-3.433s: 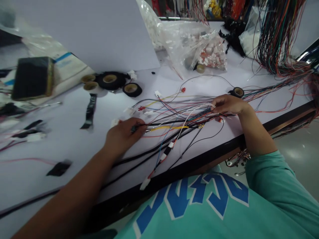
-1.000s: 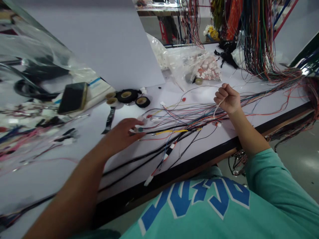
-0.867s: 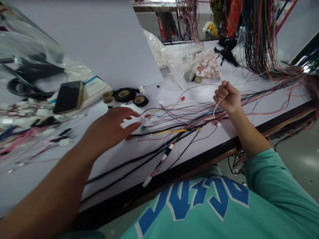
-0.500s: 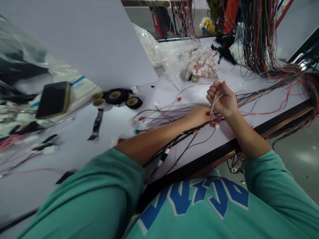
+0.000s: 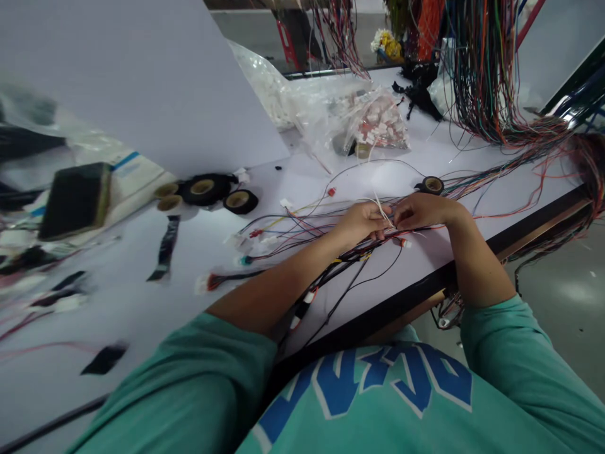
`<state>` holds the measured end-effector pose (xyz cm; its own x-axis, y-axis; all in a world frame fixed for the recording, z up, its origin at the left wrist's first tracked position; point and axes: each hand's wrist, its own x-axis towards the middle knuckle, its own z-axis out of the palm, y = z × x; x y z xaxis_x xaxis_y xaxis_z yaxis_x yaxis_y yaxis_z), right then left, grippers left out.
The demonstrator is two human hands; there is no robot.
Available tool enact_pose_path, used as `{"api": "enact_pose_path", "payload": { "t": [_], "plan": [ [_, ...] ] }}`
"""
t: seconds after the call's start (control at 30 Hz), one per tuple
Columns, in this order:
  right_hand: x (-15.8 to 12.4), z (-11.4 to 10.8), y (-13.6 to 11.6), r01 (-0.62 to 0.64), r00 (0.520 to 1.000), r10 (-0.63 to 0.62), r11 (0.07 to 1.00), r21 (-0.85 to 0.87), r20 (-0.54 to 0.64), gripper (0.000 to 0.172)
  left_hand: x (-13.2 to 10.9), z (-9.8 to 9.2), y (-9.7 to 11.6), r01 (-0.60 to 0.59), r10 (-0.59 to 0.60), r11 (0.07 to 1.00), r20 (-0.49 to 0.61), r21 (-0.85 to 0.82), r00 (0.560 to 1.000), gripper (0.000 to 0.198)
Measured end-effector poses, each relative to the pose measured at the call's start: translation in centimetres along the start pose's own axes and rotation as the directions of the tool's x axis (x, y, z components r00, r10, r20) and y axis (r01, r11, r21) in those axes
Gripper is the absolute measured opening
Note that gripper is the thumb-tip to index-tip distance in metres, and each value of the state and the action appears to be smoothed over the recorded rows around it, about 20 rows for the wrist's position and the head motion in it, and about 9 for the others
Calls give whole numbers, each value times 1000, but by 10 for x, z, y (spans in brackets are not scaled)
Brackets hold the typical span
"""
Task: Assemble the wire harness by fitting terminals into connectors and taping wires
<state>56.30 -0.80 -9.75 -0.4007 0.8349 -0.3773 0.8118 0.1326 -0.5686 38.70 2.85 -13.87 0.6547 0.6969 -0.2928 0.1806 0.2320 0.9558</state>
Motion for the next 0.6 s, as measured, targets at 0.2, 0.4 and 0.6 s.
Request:
{"api": "enact_pose_path", "payload": {
  "t": [0.2, 0.4, 0.6],
  "plan": [
    [4, 1, 5, 60, 997, -64, 996, 61, 54, 10, -4, 3, -4, -47, 47, 999, -29, -13, 998, 24],
    [7, 5, 13, 29, 992, -61, 961, 274, 108, 8, -7, 5, -8, -111, 111, 994, -18, -3, 994, 21],
    [9, 6, 20, -3, 993, -37, 940, 342, 111, 7, -6, 1, -14, -117, 117, 993, -10, 23, 993, 20]
  ]
}}
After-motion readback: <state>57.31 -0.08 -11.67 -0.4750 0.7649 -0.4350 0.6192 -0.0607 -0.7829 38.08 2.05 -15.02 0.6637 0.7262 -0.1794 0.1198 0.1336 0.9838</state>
